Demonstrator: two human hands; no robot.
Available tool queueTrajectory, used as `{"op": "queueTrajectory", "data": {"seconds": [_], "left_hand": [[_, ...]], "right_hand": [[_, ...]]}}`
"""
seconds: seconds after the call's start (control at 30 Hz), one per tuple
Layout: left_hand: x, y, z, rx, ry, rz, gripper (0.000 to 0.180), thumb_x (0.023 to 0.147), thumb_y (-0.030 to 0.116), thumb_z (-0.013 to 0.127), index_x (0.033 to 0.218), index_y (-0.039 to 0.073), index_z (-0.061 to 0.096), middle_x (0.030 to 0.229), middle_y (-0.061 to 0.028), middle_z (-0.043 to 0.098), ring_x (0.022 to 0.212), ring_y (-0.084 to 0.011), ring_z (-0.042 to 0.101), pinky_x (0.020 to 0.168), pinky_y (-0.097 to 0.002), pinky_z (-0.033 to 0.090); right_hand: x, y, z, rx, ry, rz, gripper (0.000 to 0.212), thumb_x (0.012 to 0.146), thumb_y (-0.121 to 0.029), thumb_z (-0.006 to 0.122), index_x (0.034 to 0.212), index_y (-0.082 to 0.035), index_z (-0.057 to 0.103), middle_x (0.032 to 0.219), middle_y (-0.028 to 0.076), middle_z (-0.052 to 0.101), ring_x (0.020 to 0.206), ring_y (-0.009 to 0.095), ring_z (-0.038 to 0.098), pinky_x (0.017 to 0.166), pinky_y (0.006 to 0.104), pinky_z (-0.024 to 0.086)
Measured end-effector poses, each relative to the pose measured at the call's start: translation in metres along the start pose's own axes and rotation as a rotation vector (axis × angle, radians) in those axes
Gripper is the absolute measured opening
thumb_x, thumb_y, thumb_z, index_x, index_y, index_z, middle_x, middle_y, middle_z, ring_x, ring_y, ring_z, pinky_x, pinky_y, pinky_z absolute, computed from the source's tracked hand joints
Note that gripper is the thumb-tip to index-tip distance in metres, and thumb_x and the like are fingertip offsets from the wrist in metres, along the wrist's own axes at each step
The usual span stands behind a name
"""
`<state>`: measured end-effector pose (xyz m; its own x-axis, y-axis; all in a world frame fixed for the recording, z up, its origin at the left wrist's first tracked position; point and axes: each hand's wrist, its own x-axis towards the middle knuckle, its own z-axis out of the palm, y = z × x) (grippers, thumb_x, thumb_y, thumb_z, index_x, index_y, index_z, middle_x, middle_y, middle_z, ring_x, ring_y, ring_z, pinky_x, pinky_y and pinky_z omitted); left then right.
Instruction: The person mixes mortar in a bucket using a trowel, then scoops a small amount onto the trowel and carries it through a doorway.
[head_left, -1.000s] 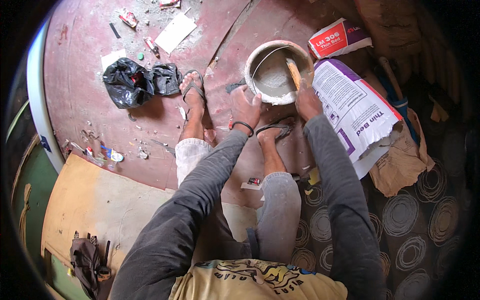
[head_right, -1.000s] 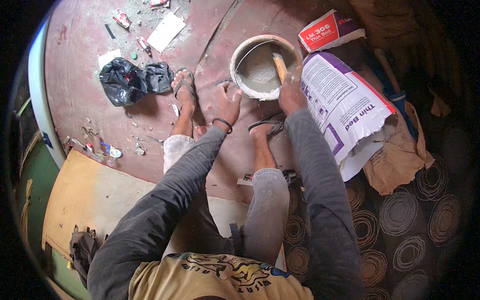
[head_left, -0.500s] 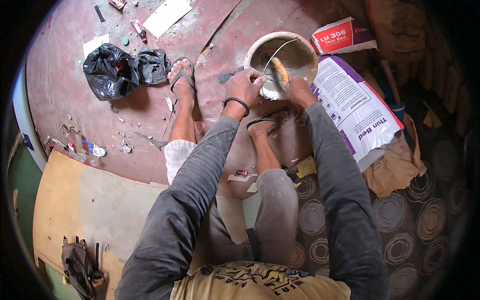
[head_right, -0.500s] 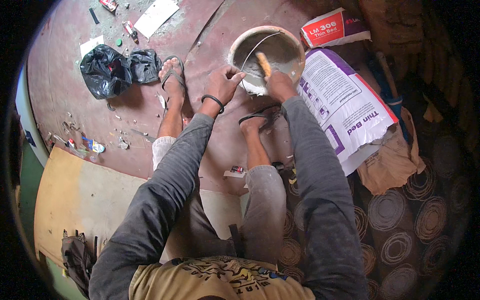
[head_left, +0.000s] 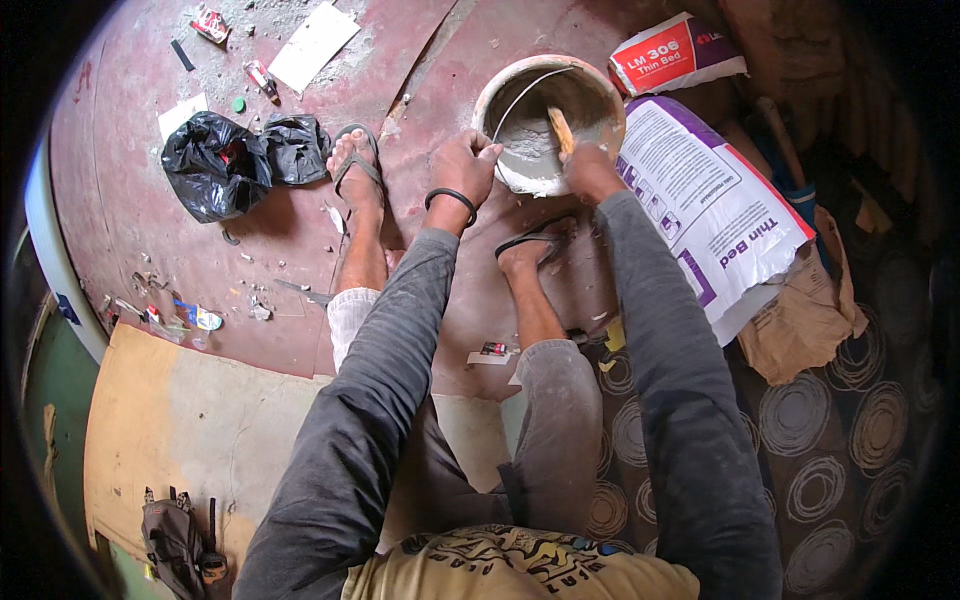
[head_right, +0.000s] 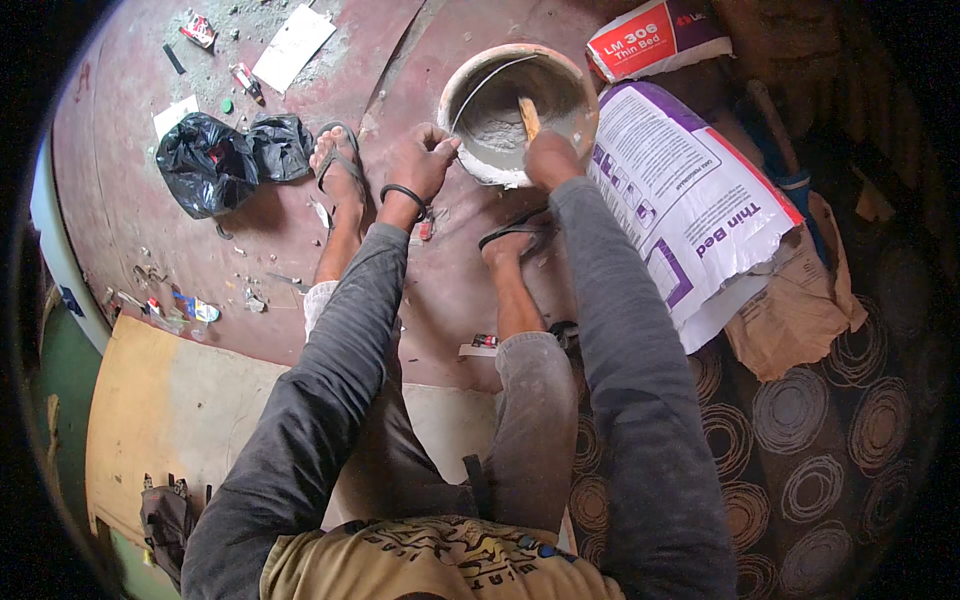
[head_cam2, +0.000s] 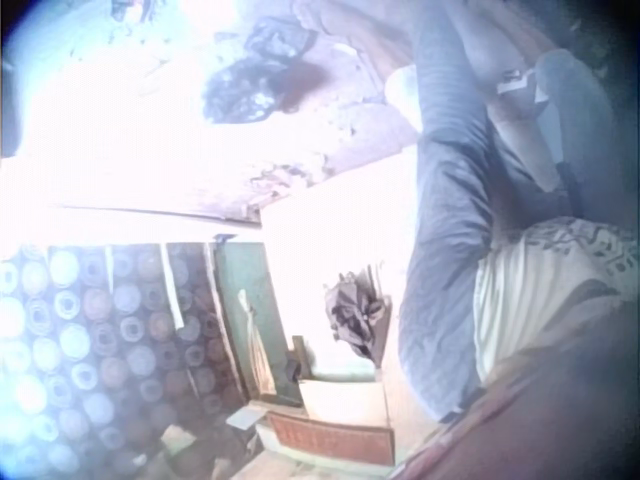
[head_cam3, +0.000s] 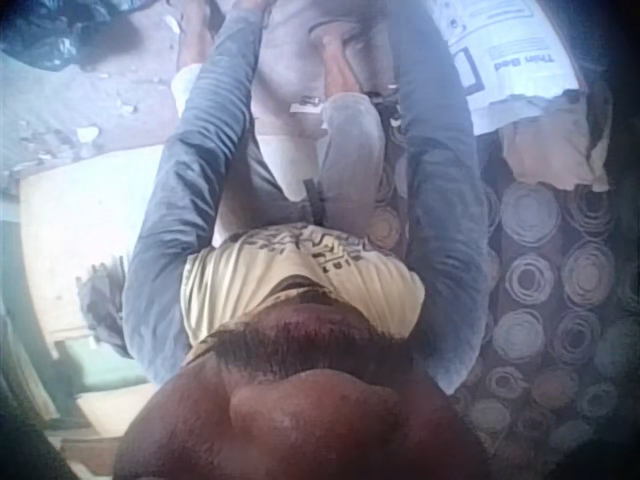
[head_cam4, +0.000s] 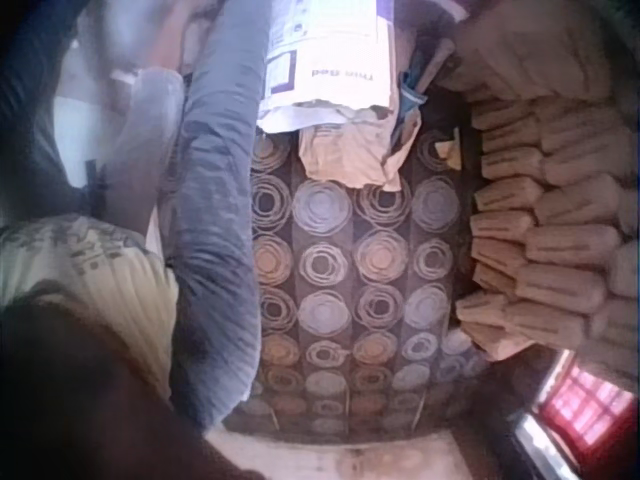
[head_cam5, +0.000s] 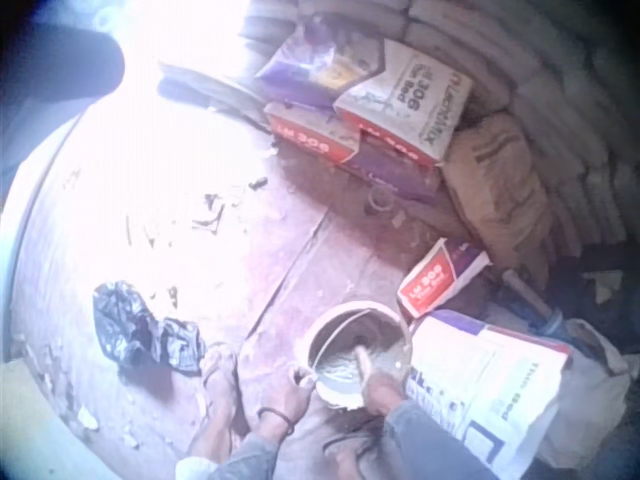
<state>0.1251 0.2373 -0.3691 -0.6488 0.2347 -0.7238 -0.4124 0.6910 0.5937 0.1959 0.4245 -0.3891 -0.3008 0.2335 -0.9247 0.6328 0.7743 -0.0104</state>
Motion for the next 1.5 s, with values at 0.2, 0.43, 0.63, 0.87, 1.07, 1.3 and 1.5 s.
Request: {"op": "queueTrajectory", "data": {"seconds": [0.2, 0.43, 0.63, 0.87, 1.07, 1.3, 1.5], "left_hand": [[0.005, -0.013, 0.003, -0.011, 0.028, 0.036, 0.016, 0.08, 0.016, 0.067, 0.075, 0.001, 0.063, 0.065, -0.0065, 0.064, 0.057, -0.0117, 0.057, 0.056, -0.0276, 0.045], [0.004, -0.013, 0.006, 0.001, 0.053, 0.091, 0.015, 0.079, 0.016, 0.067, 0.075, 0.002, 0.062, 0.065, -0.0063, 0.063, 0.058, -0.0122, 0.058, 0.056, -0.028, 0.045], [0.0, -0.014, 0.004, 0.002, 0.055, 0.077, 0.018, 0.079, 0.018, 0.067, 0.074, 0.002, 0.062, 0.066, -0.0072, 0.063, 0.06, -0.0133, 0.058, 0.058, -0.0289, 0.046], [-0.004, -0.013, -0.002, 0.018, 0.073, 0.068, 0.018, 0.079, 0.019, 0.067, 0.075, 0.002, 0.062, 0.068, -0.0084, 0.064, 0.061, -0.0163, 0.059, 0.06, -0.0308, 0.046], [-0.004, -0.008, 0.002, 0.014, 0.067, 0.066, 0.018, 0.079, 0.019, 0.067, 0.075, 0.002, 0.062, 0.069, -0.0088, 0.064, 0.062, -0.0162, 0.059, 0.061, -0.0307, 0.046], [-0.001, -0.013, 0.007, 0.015, 0.076, 0.113, 0.018, 0.079, 0.018, 0.067, 0.075, 0.001, 0.062, 0.068, -0.0094, 0.064, 0.061, -0.0161, 0.059, 0.059, -0.0304, 0.046], [-0.003, -0.002, 0.011, -0.018, 0.049, 0.082, 0.019, 0.079, 0.019, 0.068, 0.074, 0.001, 0.062, 0.066, -0.0083, 0.064, 0.059, -0.0152, 0.059, 0.058, -0.0299, 0.046]], "right_hand": [[-0.013, -0.002, -0.01, 0.215, 0.031, 0.099, 0.029, 0.085, -0.022, 0.056, 0.097, 0.003, 0.064, 0.1, 0.025, 0.062, 0.096, 0.037, 0.061, 0.081, 0.0427, 0.047], [-0.008, 0.016, 0.002, 0.185, 0.095, -0.008, 0.038, 0.087, -0.032, 0.055, 0.095, 0.005, 0.062, 0.087, 0.029, 0.061, 0.084, 0.041, 0.061, 0.072, 0.045, 0.046], [-0.017, 0.018, 0.012, 0.453, -0.121, -0.024, 0.038, 0.091, -0.03, 0.05, 0.089, 0.007, 0.06, 0.075, 0.019, 0.062, 0.062, 0.033, 0.06, 0.053, 0.0436, 0.044], [-0.013, 0.016, 0.019, 0.843, -0.212, 0.068, 0.032, 0.093, -0.028, 0.052, 0.091, 0.005, 0.053, 0.059, 0.011, 0.051, 0.049, 0.021, 0.052, 0.037, 0.0358, 0.038], [-0.012, 0.007, 0.024, 0.822, -0.219, 0.174, 0.027, 0.091, -0.022, 0.051, 0.083, 0.002, 0.058, 0.071, 0.016, 0.058, 0.059, 0.027, 0.054, 0.047, 0.038, 0.042], [-0.012, 0.011, 0.028, 0.514, -0.044, 0.077, 0.028, 0.09, -0.023, 0.052, 0.087, 0.004, 0.057, 0.067, 0.01, 0.056, 0.052, 0.024, 0.054, 0.047, 0.0372, 0.044], [-0.007, 0.025, 0.02, 0.257, 0.04, -0.079, 0.033, 0.093, -0.026, 0.051, 0.109, 0.003, 0.053, 0.069, 0.005, 0.052, 0.051, 0.014, 0.048, 0.041, 0.03, 0.04]]}}
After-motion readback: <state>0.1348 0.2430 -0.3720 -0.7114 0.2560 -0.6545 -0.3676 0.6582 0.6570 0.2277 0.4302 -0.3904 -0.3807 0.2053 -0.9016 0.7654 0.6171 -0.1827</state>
